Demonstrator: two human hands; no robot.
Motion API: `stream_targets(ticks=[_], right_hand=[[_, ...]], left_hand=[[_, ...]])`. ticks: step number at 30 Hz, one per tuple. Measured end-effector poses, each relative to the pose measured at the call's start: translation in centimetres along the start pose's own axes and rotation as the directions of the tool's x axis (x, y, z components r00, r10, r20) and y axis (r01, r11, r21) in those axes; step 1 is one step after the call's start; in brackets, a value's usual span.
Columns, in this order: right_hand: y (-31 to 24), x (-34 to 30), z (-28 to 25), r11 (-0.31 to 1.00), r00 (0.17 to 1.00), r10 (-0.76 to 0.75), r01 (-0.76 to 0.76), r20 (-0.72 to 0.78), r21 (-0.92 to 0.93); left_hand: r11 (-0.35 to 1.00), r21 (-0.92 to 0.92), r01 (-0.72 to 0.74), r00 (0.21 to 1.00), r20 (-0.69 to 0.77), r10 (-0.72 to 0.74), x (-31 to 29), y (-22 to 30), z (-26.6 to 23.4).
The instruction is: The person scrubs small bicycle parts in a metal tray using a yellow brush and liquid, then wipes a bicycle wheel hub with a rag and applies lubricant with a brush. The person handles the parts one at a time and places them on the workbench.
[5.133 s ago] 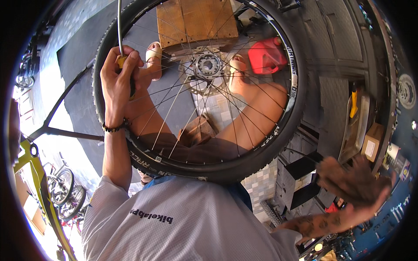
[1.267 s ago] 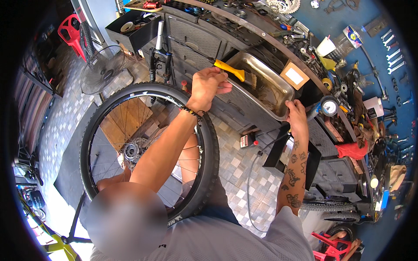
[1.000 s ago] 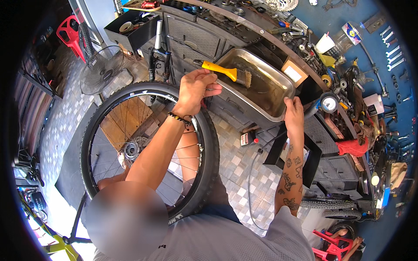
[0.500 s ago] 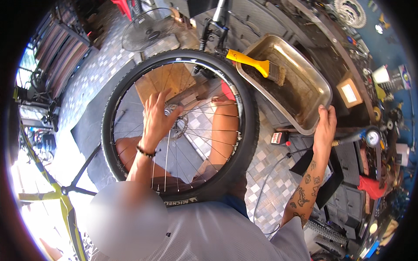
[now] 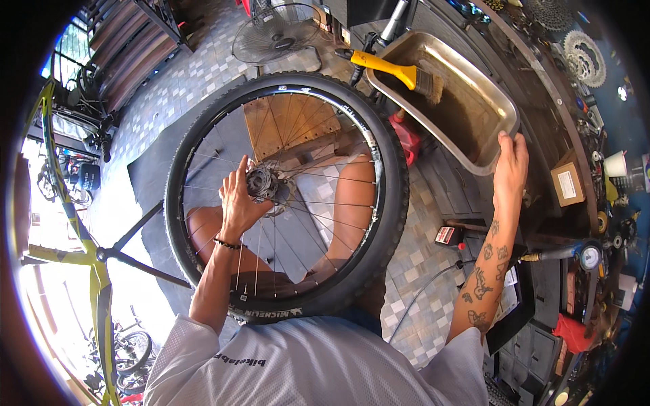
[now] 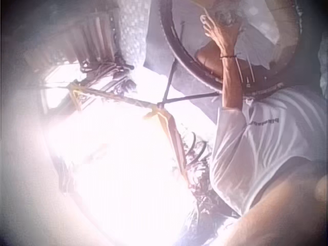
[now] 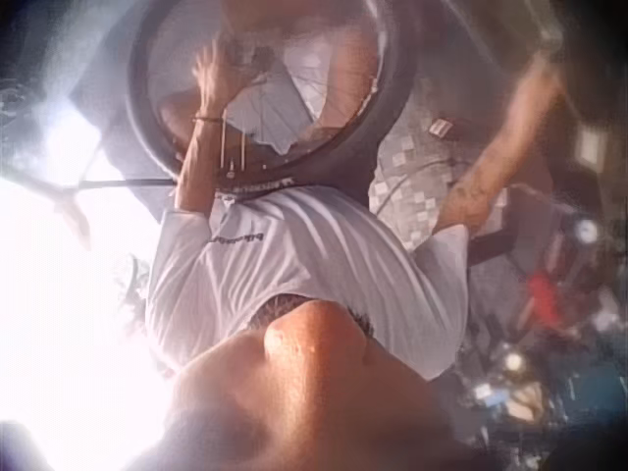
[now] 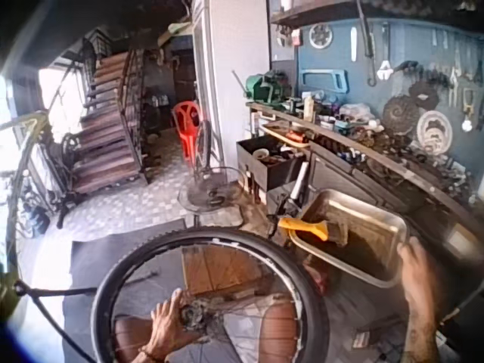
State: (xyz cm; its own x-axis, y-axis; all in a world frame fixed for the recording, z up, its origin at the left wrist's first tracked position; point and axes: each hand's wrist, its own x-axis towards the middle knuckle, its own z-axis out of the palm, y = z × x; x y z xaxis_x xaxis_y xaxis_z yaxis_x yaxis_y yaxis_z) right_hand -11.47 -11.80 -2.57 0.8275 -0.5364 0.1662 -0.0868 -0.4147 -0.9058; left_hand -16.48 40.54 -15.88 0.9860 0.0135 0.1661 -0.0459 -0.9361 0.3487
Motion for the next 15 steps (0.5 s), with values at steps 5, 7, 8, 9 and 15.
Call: stream_targets(ticks=[5, 7, 8, 9, 15], right_hand=[[-2.1, 2.9, 3.2, 1.000, 0.999, -0.009, 0.008, 0.040, 0.020], [-2.2, 4.4, 4.8, 0.998, 0.999, -0.041, 0.041, 0.019, 0.041], [-2.0, 5.2, 5.6, 0.998, 0.998, -0.053, 0.051, 0.042, 0.049], [-1.8, 5.9, 6.3, 0.997, 0.997, -0.052, 0.048, 0.064, 0.063], [0.6, 8.9, 13.7, 0.989, 0.993, -0.101, 0.108, 0.064, -0.102]], left_hand=[[0.998, -0.015, 0.063, 0.991, -0.116, -0.064, -0.7, -4.2, -2.5], [0.992, 0.020, 0.124, 0.975, -0.188, -0.118, -1.1, -6.3, -4.4], [0.984, 0.021, 0.176, 0.964, -0.206, -0.168, -1.2, -7.4, -5.7], [0.972, -0.003, 0.236, 0.950, -0.210, -0.232, -1.3, -8.5, -7.0], [0.917, -0.132, 0.376, 0.861, -0.317, -0.398, -3.2, -12.3, -12.9]])
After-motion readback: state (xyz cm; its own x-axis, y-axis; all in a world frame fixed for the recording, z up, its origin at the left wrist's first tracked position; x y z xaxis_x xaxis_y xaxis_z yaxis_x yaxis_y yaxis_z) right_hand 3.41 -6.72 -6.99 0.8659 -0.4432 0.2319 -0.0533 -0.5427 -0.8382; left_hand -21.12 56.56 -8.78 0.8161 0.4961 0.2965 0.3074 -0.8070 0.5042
